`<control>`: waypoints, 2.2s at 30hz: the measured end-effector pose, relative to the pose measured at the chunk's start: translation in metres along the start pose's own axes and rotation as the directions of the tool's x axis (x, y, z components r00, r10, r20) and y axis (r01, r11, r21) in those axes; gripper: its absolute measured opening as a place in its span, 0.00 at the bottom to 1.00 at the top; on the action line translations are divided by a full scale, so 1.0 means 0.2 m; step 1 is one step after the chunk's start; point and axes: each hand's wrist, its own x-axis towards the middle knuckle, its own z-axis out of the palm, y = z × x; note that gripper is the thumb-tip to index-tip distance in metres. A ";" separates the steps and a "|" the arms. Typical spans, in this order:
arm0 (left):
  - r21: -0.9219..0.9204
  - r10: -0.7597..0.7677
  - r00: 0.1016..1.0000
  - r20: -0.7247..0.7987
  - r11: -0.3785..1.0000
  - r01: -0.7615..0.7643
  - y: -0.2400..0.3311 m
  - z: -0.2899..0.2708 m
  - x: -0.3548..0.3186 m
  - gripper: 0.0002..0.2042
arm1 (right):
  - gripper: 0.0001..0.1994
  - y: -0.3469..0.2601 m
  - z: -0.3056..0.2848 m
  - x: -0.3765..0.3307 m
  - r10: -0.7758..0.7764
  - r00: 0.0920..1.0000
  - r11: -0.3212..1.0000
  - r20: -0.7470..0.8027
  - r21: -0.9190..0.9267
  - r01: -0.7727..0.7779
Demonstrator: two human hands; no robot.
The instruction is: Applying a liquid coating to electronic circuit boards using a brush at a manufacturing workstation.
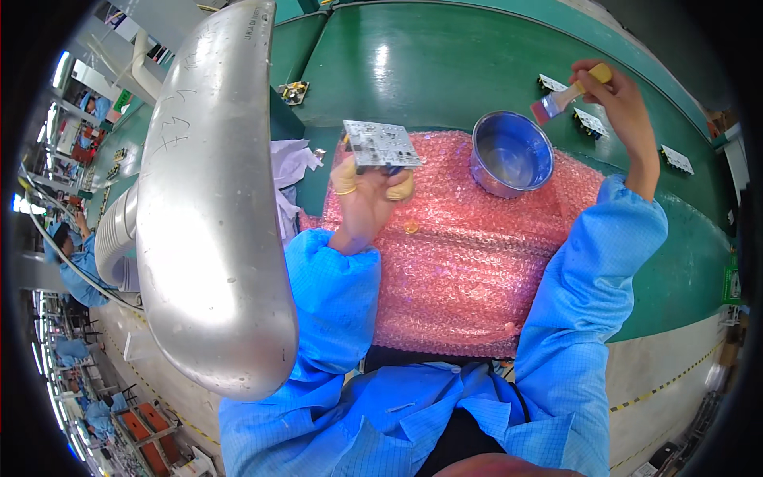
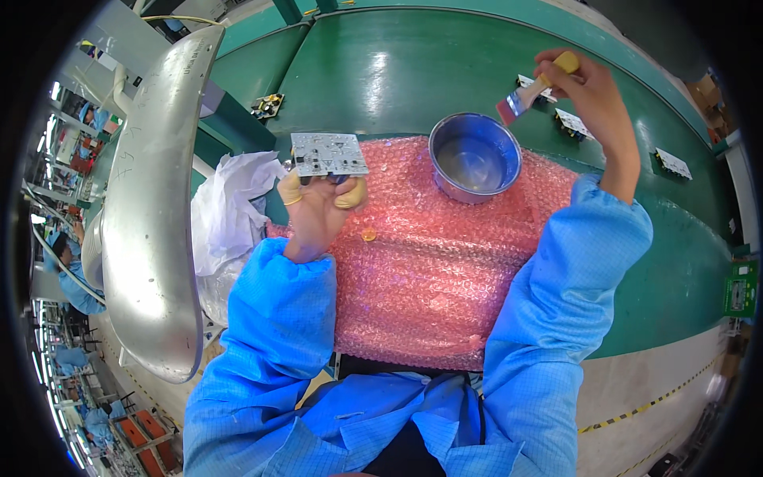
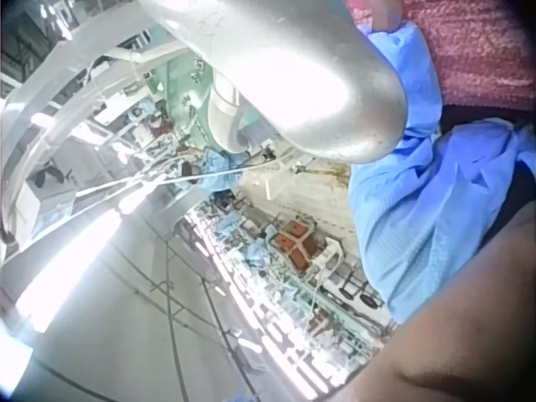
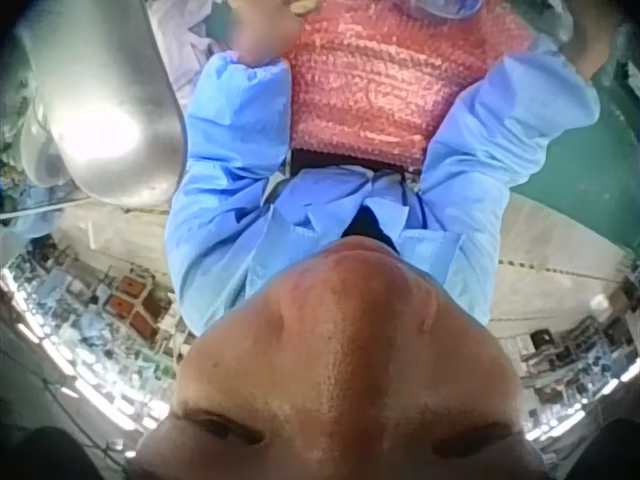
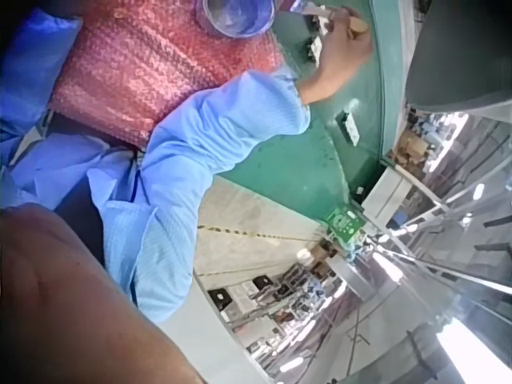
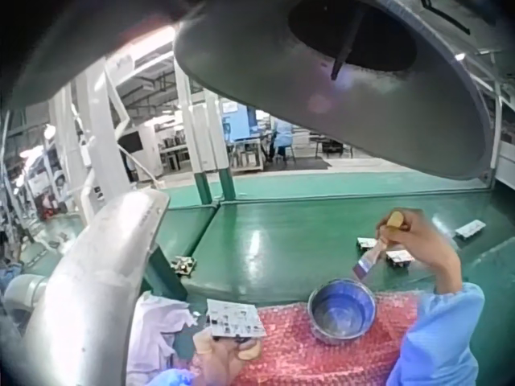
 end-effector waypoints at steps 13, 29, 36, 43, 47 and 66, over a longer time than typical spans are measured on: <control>0.150 -0.099 0.939 -0.329 0.976 0.155 0.00 -0.01 0.03 0.35 | 0.14 -0.29 0.46 0.03 -0.098 0.995 0.853 -0.017 0.514 0.093; 0.961 0.251 0.938 -0.239 0.198 0.192 0.14 0.01 -0.02 0.26 | 0.12 -0.28 0.39 0.02 -0.135 0.990 0.861 -0.044 0.489 0.139; 0.962 0.335 0.904 -0.266 0.151 0.227 0.17 0.03 -0.03 0.25 | 0.13 -0.31 0.36 0.01 -0.059 0.996 0.861 -0.073 0.501 0.088; 0.994 0.452 0.888 -0.082 -0.025 0.105 0.19 0.03 -0.03 0.27 | 0.12 -0.27 0.36 0.03 -0.061 0.998 0.875 -0.032 0.479 0.068; 0.996 0.451 0.888 -0.089 0.020 0.089 0.19 0.03 -0.05 0.29 | 0.12 -0.28 0.38 0.03 -0.050 0.998 0.879 -0.033 0.473 0.060; 0.251 0.298 0.953 -0.050 0.928 -0.277 0.07 0.05 -0.01 0.31 | 0.14 -0.54 0.78 -0.11 -0.069 0.998 0.668 0.012 0.744 0.037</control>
